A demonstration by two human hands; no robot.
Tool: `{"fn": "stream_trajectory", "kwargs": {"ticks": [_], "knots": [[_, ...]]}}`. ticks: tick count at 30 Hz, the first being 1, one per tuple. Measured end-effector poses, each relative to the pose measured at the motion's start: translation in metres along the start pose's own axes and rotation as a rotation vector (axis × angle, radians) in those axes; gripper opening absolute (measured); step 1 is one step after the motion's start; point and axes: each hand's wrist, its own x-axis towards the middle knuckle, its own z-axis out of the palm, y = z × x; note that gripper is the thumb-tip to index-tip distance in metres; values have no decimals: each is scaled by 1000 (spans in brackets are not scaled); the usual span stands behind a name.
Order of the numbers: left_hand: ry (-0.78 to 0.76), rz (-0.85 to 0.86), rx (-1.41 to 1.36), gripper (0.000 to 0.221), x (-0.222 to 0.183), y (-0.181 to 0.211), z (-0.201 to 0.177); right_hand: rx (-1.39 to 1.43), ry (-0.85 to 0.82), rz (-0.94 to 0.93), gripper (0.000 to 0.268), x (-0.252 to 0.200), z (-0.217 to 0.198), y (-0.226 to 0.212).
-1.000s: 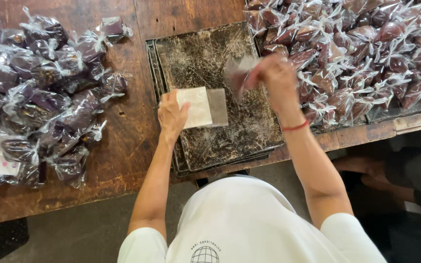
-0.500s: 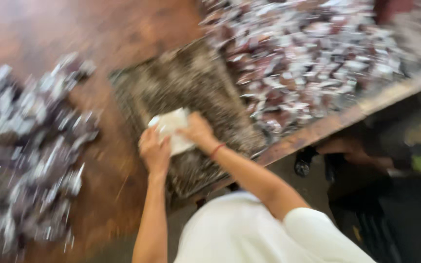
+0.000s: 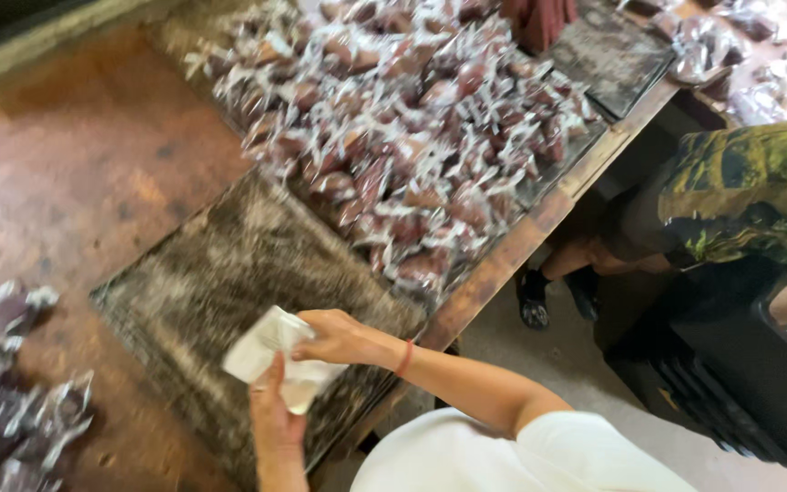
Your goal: The person places slices of guava paste into small plastic bags by hand and seals the bags on a production table.
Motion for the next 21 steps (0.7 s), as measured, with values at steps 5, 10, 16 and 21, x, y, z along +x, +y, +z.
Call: {"fn": "stream_trajectory", "kwargs": {"ticks": [5, 10, 16, 21], "knots": [[-85, -144, -69, 40, 36, -91, 53, 186, 287, 93, 40, -50, -131, 57], [-99, -181, -51, 53, 69, -151, 169, 495, 768, 227, 24, -92, -311, 199], [-674, -332, -723, 94, 81, -195, 332, 792, 1258, 339, 24, -164, -515, 399], [-257, -242, 372, 51, 111, -253, 389, 469, 1591, 784, 37, -178, -640, 460]]}}
